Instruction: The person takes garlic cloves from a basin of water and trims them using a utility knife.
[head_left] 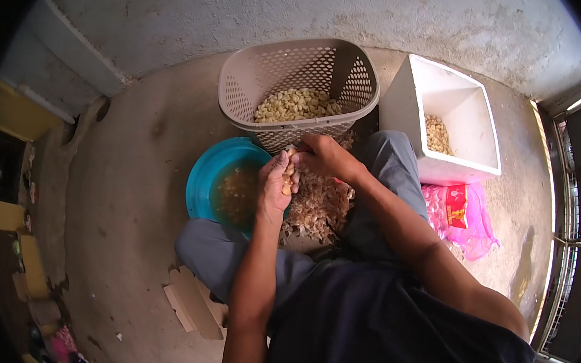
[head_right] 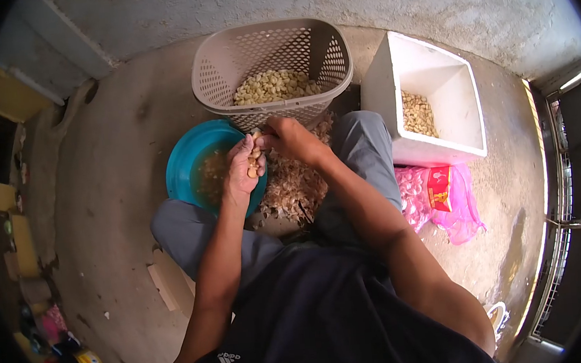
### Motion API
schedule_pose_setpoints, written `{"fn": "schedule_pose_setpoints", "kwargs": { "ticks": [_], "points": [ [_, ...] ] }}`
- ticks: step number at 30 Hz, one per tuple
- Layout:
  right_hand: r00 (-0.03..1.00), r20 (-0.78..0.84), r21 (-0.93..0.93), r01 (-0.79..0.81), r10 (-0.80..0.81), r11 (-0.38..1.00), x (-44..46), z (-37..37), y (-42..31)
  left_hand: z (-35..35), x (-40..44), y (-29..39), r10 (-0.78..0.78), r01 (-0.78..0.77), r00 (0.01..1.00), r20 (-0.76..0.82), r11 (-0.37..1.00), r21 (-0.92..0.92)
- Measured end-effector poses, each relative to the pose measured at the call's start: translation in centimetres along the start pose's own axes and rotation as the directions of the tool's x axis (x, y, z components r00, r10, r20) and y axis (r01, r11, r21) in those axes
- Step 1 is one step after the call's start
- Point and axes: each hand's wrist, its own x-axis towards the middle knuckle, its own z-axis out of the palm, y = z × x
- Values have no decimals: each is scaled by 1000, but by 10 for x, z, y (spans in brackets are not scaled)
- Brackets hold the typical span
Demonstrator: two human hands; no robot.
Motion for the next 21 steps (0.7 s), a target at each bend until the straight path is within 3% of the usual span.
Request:
{"fn": "schedule_pose_setpoints", "kwargs": {
  "ticks": [6,18,21],
  "points": [
    [998,36,-163,-38,45,986,-2,1,0,-11,4,-5,-17,19,999,33,998,-64],
    [983,104,-283,-117,152,952,-1,4,-8,-13,2,-3,-13,22,998,65,989,-145],
    [996,33,-230,-73,82,970,-4,5,-15,-11,0,-1,-7,18,997,76,990,-141]
  ]
}}
